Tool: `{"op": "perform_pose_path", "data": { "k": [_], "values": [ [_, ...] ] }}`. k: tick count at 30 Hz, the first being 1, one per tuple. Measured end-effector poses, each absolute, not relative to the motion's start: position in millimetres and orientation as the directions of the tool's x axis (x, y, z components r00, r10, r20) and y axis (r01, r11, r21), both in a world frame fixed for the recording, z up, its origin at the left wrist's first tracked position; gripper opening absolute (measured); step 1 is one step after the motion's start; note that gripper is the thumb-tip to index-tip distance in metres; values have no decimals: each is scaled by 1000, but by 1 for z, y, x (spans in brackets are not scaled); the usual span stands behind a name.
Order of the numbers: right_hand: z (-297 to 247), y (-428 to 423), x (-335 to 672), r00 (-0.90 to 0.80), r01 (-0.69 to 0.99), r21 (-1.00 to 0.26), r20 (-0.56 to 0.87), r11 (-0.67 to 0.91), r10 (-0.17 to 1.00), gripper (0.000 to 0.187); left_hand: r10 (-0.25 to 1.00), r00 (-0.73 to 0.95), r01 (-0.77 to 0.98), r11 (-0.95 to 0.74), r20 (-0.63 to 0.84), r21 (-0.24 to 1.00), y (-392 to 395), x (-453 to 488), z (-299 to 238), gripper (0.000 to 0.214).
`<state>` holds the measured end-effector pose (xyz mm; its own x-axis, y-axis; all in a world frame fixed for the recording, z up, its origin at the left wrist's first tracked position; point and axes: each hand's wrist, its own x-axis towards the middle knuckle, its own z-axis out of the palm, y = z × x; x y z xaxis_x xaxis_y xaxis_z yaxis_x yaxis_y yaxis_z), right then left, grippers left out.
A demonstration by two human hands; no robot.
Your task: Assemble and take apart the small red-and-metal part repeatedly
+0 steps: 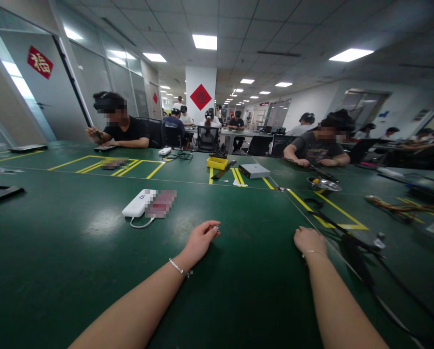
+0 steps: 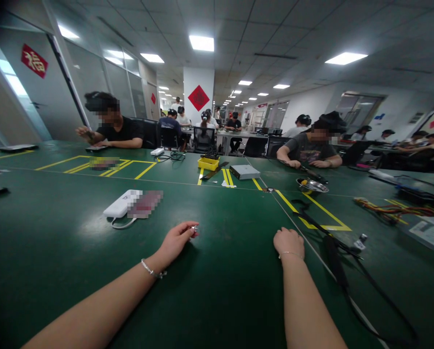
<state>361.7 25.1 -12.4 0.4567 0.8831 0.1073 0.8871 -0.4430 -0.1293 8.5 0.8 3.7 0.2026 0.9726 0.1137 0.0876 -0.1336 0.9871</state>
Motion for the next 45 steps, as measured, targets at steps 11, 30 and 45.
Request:
{"op": "perform_pose_path", "data": {
  "k": [11,30,45],
  "values": [
    [8,22,329,448,849,-378,142,-370,883,22,969,194,198,-194,156,961,1,11,2,28],
    [0,3,191,-251,-456,-849,-163,-265,954,17,930,297,124,-262,216,957,4,15,-8,23],
    [-4,-2,177,-200,-377,-907,-119,-189,973,18,918,300,255,-341,261,905,5,12,-14,24]
  ]
}}
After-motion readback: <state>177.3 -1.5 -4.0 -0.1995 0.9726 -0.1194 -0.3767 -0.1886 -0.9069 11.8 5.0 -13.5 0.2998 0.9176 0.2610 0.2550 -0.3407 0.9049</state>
